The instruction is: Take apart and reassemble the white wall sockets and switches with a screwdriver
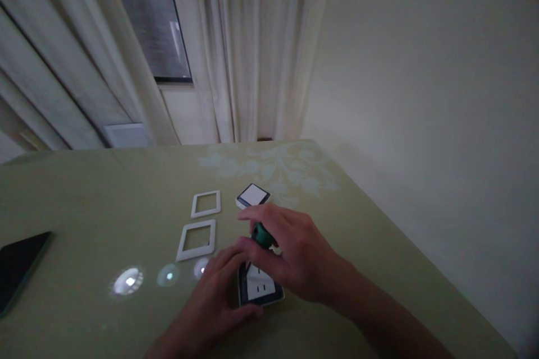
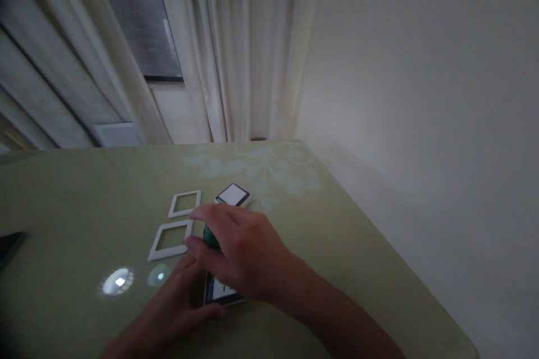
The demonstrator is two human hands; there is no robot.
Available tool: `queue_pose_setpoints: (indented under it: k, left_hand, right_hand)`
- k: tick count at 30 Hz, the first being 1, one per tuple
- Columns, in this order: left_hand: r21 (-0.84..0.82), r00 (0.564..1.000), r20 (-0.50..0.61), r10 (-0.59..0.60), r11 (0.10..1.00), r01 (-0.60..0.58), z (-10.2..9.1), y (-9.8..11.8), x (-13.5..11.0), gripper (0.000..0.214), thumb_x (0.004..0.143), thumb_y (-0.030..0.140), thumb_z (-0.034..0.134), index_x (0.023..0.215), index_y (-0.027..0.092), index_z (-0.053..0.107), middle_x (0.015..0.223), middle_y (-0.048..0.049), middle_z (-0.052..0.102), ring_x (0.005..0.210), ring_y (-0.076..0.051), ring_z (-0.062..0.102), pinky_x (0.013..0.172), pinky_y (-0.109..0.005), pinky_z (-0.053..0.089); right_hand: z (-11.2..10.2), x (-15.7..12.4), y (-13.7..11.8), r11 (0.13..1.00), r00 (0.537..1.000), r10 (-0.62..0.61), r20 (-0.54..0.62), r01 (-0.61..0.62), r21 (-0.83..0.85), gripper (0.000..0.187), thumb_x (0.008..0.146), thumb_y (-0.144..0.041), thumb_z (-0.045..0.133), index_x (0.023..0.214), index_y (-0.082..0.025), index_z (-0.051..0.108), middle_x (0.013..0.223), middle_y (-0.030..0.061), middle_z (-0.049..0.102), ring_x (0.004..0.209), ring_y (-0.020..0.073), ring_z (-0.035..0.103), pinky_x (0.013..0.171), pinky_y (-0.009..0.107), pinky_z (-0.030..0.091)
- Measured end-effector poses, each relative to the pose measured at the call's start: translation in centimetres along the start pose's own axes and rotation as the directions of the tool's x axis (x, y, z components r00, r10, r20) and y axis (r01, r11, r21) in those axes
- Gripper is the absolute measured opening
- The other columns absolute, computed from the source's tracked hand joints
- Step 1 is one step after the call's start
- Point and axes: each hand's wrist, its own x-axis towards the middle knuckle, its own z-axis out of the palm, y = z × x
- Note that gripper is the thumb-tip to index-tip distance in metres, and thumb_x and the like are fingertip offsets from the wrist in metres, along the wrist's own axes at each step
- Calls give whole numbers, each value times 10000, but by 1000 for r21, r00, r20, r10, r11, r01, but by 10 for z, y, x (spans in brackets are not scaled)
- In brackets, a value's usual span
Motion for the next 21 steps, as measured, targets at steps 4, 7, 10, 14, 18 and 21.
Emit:
queue_pose_setpoints:
  k: [4, 7, 10, 14, 18, 21]
  left_hand:
    - [8, 997, 28, -72, 997, 71, 8, 1, -1, 740, 802, 467, 897, 1481, 327, 640, 1520, -134, 640, 1406, -449, 577, 1155, -641, 503]
    - [-6, 997, 34, -68, 998, 68, 7, 0, 0, 741, 778, 474, 911, 1456, 310, 661, 1431, -137, 697, 1317, -447, 640, 1110, -632, 542]
    - [-14, 999, 13, -42, 999, 43, 5, 3, 2, 748, 764, 471, 920, 1447, 311, 662, 1418, -124, 705, 1306, -441, 645, 1101, -623, 549]
    - [-38, 999, 5, -43, 998, 43, 3, 10, 4, 684, 788, 446, 906, 1418, 320, 669, 1436, -102, 694, 1313, -411, 643, 1102, -564, 559]
    - [-87, 999, 6, -35, 996, 36, 1, 16, 7, 488, 804, 384, 849, 1270, 320, 722, 1302, -52, 743, 1198, -370, 698, 1040, -478, 603]
    - [-97, 999, 3, -47, 994, 47, 0, 19, 7, 393, 779, 330, 835, 1162, 308, 748, 1209, -37, 762, 1124, -352, 721, 1005, -443, 622]
  right_hand:
    - [5, 0, 3, 1000, 1000, 8, 25, -8, 9, 263, 1076, -334, 621, 1306, -206, 635, 1206, 86, 780, 1081, 192, 746, 983, 327, 580]
    - [8, 0, 5, 1000, 999, 10, 40, -10, 12, 268, 1071, -327, 630, 1303, -193, 638, 1215, 96, 777, 1113, 201, 743, 994, 332, 579]
    - [11, 0, 7, 1000, 999, 5, 41, -6, 25, 264, 1064, -318, 644, 1288, -177, 643, 1210, 100, 779, 1122, 205, 742, 999, 324, 571]
    - [10, 1, 7, 999, 998, 5, 63, -7, 42, 258, 1050, -254, 618, 1298, -182, 626, 1228, 102, 766, 1136, 208, 723, 1015, 340, 554]
    - [7, 2, 3, 994, 982, -61, 179, 43, 104, 295, 958, -182, 586, 1251, -207, 610, 1123, 78, 752, 1037, 214, 691, 954, 359, 552]
    - [11, 1, 2, 995, 981, -104, 167, 100, 28, 166, 974, -281, 607, 1127, -218, 620, 972, 54, 722, 886, 205, 658, 794, 313, 527]
